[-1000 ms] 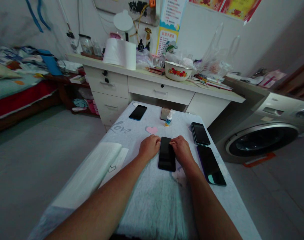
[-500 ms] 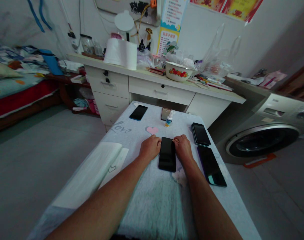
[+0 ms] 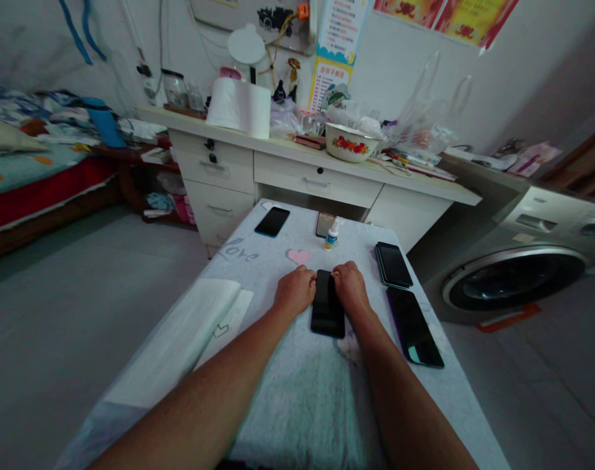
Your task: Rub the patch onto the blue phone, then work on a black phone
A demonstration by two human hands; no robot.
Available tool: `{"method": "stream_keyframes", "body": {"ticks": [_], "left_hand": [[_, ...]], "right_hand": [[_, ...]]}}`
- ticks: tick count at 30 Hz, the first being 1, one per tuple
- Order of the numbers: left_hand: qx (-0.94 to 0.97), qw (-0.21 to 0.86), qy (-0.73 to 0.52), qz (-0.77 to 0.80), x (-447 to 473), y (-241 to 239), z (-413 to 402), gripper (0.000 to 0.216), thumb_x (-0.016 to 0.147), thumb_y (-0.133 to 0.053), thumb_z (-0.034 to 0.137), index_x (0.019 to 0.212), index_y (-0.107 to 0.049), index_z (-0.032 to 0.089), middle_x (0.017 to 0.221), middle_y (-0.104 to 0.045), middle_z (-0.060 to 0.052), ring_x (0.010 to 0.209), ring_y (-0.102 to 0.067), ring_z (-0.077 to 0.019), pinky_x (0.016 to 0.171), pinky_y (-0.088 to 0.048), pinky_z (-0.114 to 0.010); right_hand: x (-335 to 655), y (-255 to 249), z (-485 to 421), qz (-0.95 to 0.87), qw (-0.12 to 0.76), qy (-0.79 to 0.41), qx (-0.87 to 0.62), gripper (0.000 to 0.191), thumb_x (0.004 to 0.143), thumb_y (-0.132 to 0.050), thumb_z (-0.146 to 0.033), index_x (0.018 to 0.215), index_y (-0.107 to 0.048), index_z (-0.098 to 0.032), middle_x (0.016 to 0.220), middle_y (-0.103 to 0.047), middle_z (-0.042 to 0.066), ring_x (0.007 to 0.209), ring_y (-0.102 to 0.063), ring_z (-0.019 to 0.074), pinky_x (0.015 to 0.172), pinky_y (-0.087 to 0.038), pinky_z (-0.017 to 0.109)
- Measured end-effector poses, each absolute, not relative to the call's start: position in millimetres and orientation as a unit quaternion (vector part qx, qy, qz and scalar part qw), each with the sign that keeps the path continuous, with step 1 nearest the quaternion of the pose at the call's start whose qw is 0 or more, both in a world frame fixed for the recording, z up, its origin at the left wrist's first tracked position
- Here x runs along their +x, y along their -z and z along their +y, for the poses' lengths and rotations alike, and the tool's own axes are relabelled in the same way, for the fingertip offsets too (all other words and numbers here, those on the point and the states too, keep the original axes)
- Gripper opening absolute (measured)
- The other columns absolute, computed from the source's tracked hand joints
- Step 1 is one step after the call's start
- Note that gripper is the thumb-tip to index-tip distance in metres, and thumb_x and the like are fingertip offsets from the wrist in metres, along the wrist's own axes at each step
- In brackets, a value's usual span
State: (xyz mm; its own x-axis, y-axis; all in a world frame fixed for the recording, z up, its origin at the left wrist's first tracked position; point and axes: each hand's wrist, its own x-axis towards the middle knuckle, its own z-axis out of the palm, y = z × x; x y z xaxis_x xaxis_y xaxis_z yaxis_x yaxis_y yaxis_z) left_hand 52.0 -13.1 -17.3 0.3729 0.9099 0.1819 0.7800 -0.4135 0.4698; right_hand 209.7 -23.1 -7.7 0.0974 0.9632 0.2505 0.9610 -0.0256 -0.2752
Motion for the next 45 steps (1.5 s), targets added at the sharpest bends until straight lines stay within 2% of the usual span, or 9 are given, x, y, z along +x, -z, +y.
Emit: {"method": "stream_keyframes", "body": {"ticks": [8,21,33,45], "left_hand": [[0.821,0.142,-0.206,0.513,51.3,17.8,-11.8,0.021,0.087,-0.046,0.021,0.092,-0.067,0.023,0.093,-0.063,-0.004,0.088,-0.061,-0.017,0.074,-0.044,-0.025],[0.822,0.141,-0.197,0.515,52.2,17.4,-11.0,0.02,0.086,-0.048,0.021,0.092,-0.067,0.023,0.094,-0.063,-0.004,0.088,-0.062,-0.0176,0.075,-0.045,-0.026],[0.818,0.156,-0.233,0.502,51.3,23.1,-9.5,0.022,0.085,-0.048,0.019,0.096,-0.067,0.023,0.094,-0.064,-0.003,0.086,-0.061,-0.0156,0.073,-0.044,-0.024],[0.82,0.15,-0.234,0.499,50.7,23.4,-9.6,0.012,0.081,-0.052,0.017,0.088,-0.061,0.022,0.09,-0.062,-0.001,0.081,-0.06,-0.0149,0.07,-0.042,-0.024]], "right_hand": [[193.0,3.7,-13.5,-0.713,0.158,-0.001,-0.684,0.021,0.089,-0.047,-0.016,0.09,-0.068,-0.013,0.092,-0.057,0.009,0.08,-0.053,0.0146,0.076,-0.038,0.023],[193.8,3.5,-11.4,-0.722,0.167,-0.016,-0.671,0.021,0.09,-0.047,-0.016,0.09,-0.069,-0.013,0.092,-0.058,0.009,0.083,-0.055,0.0147,0.08,-0.038,0.023],[233.0,-1.6,-23.0,-0.662,0.144,-0.008,-0.736,0.021,0.086,-0.052,-0.02,0.088,-0.072,-0.015,0.089,-0.06,0.008,0.078,-0.056,0.0151,0.073,-0.036,0.023],[226.5,-1.2,-21.7,-0.664,0.154,0.0,-0.732,0.022,0.087,-0.05,-0.018,0.087,-0.071,-0.015,0.087,-0.061,0.008,0.077,-0.055,0.0144,0.071,-0.035,0.023]]}}
